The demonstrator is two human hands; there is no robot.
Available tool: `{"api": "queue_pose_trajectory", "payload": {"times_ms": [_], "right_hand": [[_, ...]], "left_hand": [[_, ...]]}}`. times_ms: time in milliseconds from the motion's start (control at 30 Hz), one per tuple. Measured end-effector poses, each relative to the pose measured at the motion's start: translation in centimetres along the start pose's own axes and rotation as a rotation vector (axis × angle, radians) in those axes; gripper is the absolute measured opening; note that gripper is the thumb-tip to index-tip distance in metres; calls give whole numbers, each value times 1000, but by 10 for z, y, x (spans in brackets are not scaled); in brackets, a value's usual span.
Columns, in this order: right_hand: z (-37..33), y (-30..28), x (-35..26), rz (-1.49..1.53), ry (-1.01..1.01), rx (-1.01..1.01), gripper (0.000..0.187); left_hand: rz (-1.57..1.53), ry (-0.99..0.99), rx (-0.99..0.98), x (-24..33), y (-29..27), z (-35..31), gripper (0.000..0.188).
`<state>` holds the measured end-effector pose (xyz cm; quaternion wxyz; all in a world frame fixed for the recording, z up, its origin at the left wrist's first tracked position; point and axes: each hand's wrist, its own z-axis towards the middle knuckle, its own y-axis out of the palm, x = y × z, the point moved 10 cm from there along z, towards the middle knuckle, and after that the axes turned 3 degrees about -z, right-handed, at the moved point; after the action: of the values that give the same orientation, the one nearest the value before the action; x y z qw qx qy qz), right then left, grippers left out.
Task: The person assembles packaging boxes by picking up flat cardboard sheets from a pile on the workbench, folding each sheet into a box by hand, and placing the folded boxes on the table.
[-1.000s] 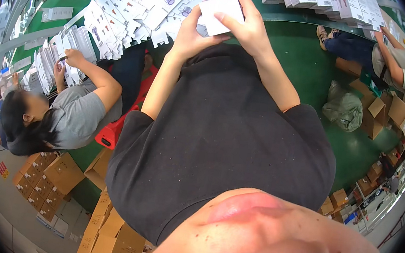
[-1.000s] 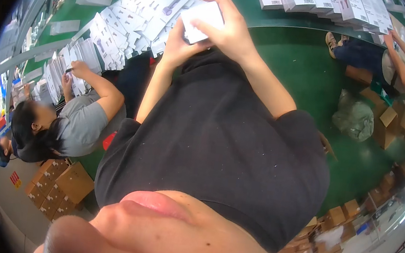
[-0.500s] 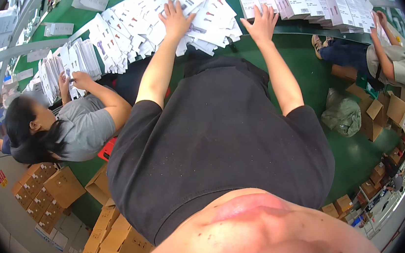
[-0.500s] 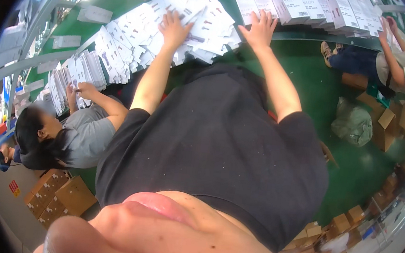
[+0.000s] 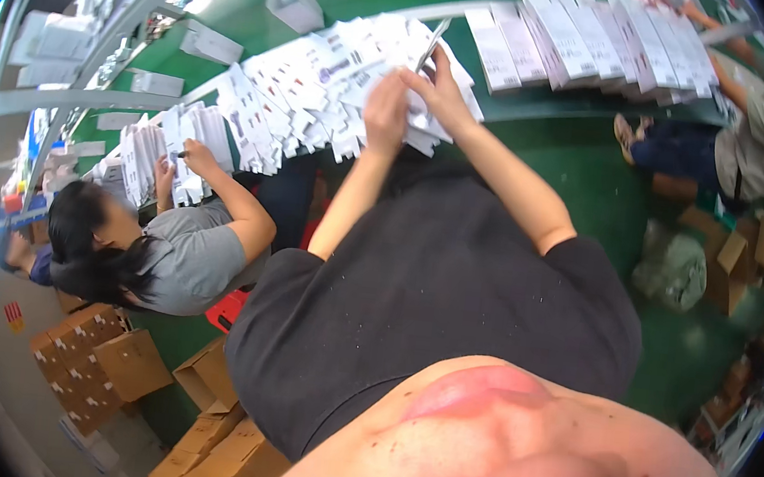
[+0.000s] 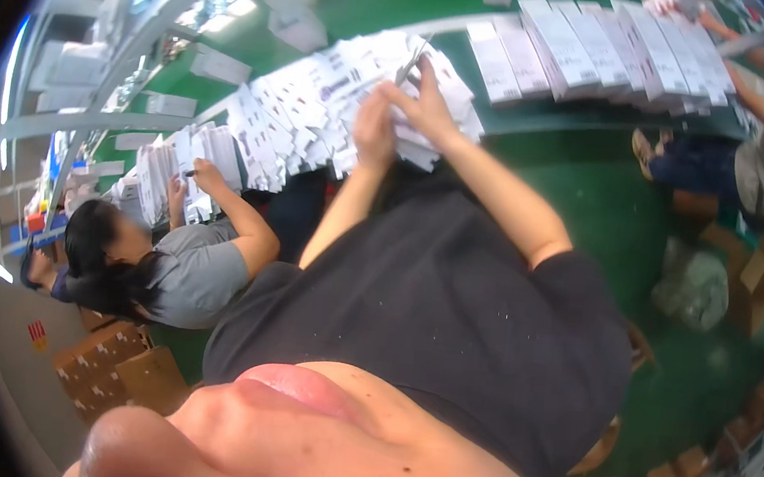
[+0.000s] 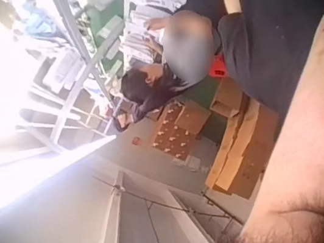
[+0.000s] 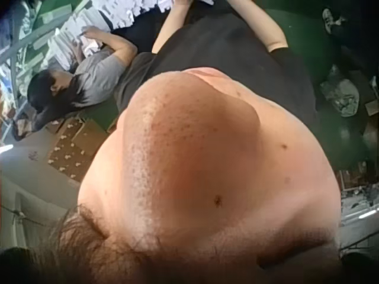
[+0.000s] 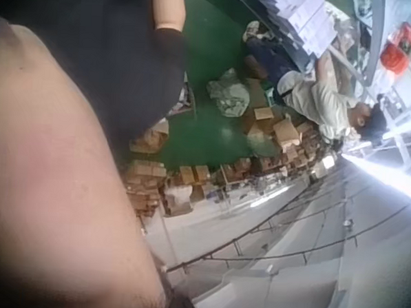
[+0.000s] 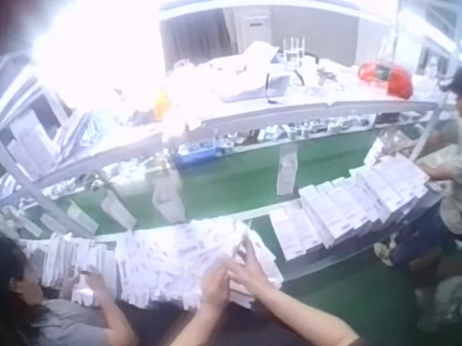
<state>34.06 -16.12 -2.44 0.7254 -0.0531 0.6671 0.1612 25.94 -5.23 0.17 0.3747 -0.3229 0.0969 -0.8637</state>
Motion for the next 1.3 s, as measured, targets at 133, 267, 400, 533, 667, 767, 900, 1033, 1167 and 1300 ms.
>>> {"api": "queue_pose_trajectory", "payload": {"times_ms": [133,267,400,533,667,767,900,1033,1167,1300], "right_hand": [[-16,9,14,-288,97,2,58],[-38,18,0,-395,-34,-75,47],[-42,38,-21,-491,-273,-147,50],[-49,54,-43,-548,-368,-288,67],[-46,39,-66,-805,-546,-228,116],[-32,17,-88,-801,-540,-44,140],[-23,13,-93,-556,-500,-246,147],[-35,21,-114,-801,-733,-278,138],[-50,31,-121,-734,-851,-312,120],[-46,10,-115,-533,-647,-331,106]], "left_hand": [[-372,-599,-138,-16,10,-43,39],[-1196,-1092,56,-30,13,-71,68],[-814,-1022,-148,-5,-3,-25,78],[-417,-857,-383,5,-30,11,59],[-315,-918,-350,24,-63,41,51],[-423,-738,-327,42,-68,57,45],[-419,-537,-512,44,-69,70,42],[-771,-745,-688,38,-67,66,43],[-286,-963,-750,11,-72,54,35],[-275,-987,-413,-6,-91,56,54]]}}
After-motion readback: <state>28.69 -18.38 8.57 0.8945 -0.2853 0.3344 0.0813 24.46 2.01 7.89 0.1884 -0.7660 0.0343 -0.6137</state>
